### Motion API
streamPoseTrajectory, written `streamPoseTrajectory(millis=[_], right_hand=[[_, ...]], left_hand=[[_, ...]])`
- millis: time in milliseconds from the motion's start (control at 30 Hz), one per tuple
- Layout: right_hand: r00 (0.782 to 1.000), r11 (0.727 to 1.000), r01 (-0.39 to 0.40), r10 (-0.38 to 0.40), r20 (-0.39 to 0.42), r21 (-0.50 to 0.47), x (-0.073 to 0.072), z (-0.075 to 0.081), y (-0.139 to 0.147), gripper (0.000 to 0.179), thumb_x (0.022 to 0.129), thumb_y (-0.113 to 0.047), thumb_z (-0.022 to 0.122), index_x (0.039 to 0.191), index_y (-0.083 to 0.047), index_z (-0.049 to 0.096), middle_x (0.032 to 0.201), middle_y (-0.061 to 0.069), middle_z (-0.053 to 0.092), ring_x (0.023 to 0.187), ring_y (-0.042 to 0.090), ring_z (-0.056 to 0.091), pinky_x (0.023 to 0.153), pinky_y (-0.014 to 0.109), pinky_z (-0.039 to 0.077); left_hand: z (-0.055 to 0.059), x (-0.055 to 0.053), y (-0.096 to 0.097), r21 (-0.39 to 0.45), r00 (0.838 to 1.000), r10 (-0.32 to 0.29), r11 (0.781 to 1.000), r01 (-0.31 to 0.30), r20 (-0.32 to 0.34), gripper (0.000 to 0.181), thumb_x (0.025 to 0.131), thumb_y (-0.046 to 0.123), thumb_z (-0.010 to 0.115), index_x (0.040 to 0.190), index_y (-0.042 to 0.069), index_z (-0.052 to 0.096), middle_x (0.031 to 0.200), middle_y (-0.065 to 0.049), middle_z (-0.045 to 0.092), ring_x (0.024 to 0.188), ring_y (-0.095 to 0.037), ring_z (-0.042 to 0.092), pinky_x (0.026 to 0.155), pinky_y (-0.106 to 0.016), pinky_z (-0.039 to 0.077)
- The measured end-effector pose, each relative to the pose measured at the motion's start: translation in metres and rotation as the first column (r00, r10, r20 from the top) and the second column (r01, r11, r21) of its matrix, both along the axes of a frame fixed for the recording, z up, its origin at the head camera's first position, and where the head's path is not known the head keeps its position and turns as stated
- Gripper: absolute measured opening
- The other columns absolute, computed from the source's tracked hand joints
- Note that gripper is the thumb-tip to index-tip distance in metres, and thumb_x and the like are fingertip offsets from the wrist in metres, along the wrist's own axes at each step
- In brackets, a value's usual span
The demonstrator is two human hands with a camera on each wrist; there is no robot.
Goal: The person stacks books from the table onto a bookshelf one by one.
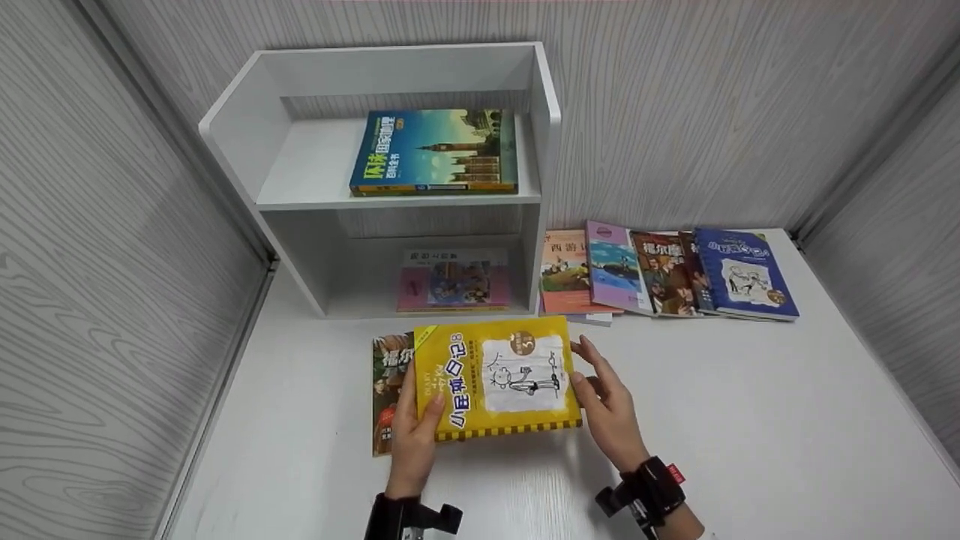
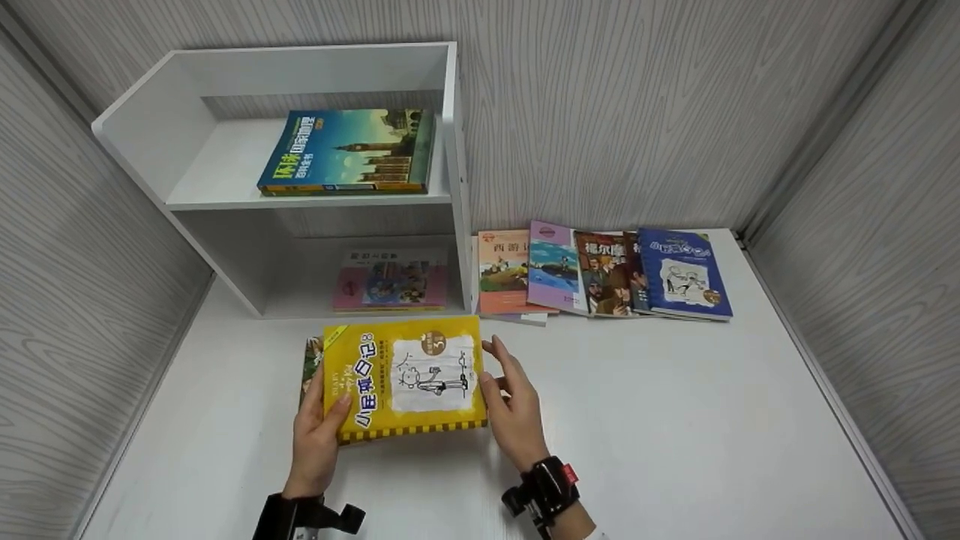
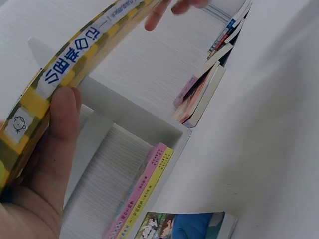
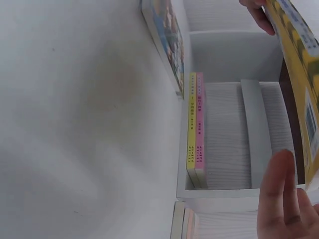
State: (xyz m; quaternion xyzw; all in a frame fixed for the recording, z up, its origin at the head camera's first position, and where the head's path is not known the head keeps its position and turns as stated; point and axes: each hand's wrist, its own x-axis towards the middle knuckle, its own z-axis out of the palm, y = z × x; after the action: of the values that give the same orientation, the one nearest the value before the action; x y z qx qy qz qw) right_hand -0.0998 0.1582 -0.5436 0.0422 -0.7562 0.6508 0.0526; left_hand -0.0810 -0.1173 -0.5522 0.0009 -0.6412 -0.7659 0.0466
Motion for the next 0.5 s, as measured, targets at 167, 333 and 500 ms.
streamPoseTrajectory(millis=[167, 333, 500], right_hand=[[0.999, 0.999, -0.037, 0.037, 0.018, 0.031, 0.007, -0.009, -0.007, 0.050, 0.113, -0.027, 0.047, 0.162, -0.020, 0.038, 0.166, -0.001, 0.036, 0.152, 0.017, 0.033, 0.116, 0.022, 0.034], [0.996, 0.991, -0.083, 0.078, 0.052, 0.105, 0.010, -0.018, -0.011, 0.065, 0.109, -0.032, 0.057, 0.165, -0.019, 0.028, 0.169, 0.004, 0.029, 0.152, 0.028, 0.035, 0.116, 0.045, 0.041], [0.984, 0.974, -0.138, 0.114, 0.134, 0.180, 0.013, -0.024, -0.012, 0.098, 0.094, -0.037, 0.078, 0.168, -0.018, 0.016, 0.171, 0.007, 0.023, 0.152, 0.037, 0.034, 0.119, 0.058, 0.034]], left_hand=[[-0.006, 0.000, 0.001, 0.000, 1.000, 0.024, 1.000, -0.024, 0.013, 0.070, 0.109, 0.009, 0.052, 0.168, 0.012, 0.014, 0.153, -0.022, 0.048, 0.112, -0.016, 0.067, 0.093, -0.028, 0.057], [-0.010, 0.000, 0.002, -0.075, 0.997, 0.068, 0.995, -0.065, 0.041, 0.067, 0.109, 0.010, 0.052, 0.167, 0.010, 0.019, 0.148, -0.022, 0.052, 0.110, -0.019, 0.067, 0.089, -0.026, 0.058], [-0.011, 0.001, 0.000, -0.134, 0.992, 0.090, 0.988, -0.078, 0.083, 0.066, 0.109, 0.011, 0.053, 0.166, 0.009, 0.021, 0.139, -0.022, 0.058, 0.107, -0.023, 0.067, 0.084, -0.027, 0.058]])
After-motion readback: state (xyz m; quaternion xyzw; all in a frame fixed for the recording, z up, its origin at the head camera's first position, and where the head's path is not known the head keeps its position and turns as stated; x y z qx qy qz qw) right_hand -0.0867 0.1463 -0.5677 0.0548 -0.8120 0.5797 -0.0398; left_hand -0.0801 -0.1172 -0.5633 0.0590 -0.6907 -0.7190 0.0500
